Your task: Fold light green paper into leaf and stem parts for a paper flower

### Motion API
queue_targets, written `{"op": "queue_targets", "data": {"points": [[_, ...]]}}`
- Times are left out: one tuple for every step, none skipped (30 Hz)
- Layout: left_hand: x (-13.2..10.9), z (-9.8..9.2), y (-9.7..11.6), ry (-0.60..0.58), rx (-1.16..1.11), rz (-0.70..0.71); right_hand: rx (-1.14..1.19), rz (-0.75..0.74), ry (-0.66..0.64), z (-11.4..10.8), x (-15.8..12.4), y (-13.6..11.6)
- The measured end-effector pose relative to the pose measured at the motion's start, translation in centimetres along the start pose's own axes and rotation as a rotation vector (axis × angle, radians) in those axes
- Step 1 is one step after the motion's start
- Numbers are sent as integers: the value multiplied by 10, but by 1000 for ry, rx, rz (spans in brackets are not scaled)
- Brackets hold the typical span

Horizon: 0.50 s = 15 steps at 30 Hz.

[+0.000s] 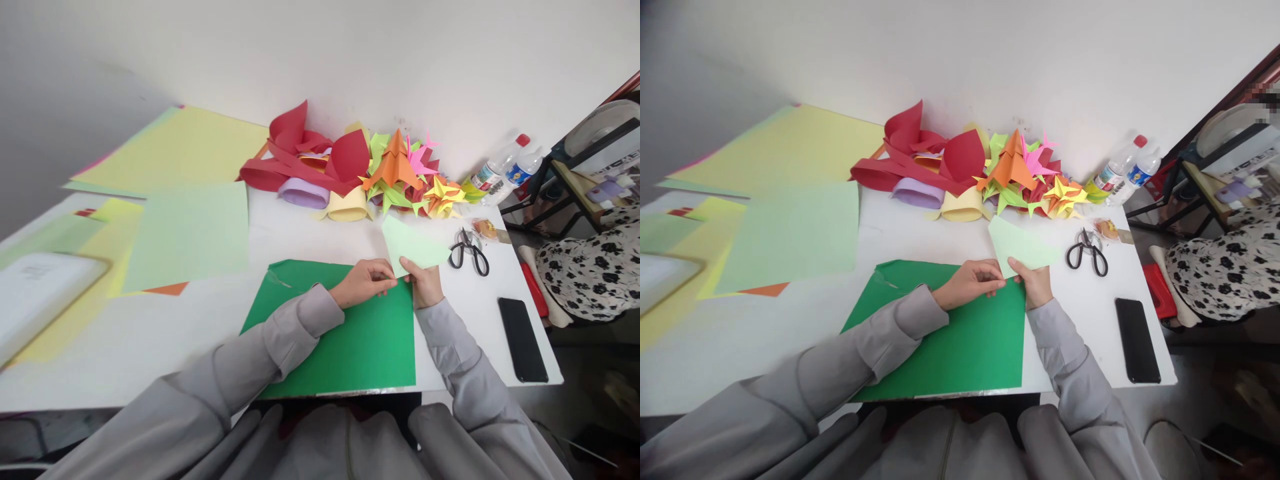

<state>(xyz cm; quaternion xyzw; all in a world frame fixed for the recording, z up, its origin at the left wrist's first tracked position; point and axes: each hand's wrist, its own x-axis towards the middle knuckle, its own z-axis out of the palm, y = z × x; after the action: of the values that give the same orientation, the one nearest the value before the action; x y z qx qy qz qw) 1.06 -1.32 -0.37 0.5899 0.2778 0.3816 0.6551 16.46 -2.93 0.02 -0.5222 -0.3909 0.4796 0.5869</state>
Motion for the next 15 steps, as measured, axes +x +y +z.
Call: {"op": "queue_targets", "data": {"points": [[0, 0, -1, 3, 9, -3, -8, -1, -8, 0, 0, 0], [0, 0, -1, 7, 18, -8, -14, -2, -17, 0, -1, 0], [0, -1, -2, 12, 29, -14, -20, -5, -27, 0, -1, 1], [0, -1, -3, 16, 41, -24, -25, -6, -38, 0, -2, 1], [0, -1, -3, 22, 54, -34, -30, -6, -49, 1, -2, 1], [0, -1, -3, 27, 66, -45, -35, -7, -61, 1, -3, 2], [0, -1, -4, 31, 80, -54, -40, -8, -75, 1, -3, 3], [0, -1, -4, 35, 94, -62, -46, -11, -89, 1, -3, 3], [0, -1, -4, 33, 109, -68, -53, -15, -105, 1, -3, 4], [0, -1, -3, 28, 123, -72, -62, -20, -121, 0, -3, 5], [0, -1, -3, 20, 135, -74, -72, -26, -134, 0, -3, 6], [1, -1, -3, 12, 144, -75, -82, -31, -144, 0, -3, 7], [1, -1, -2, 7, 148, -74, -91, -36, -149, -1, -3, 7], [1, -1, -1, 5, 150, -75, -97, -36, -151, -1, -3, 7], [1, -2, 0, 8, 150, -74, -99, -34, -152, -1, -3, 7]]}}
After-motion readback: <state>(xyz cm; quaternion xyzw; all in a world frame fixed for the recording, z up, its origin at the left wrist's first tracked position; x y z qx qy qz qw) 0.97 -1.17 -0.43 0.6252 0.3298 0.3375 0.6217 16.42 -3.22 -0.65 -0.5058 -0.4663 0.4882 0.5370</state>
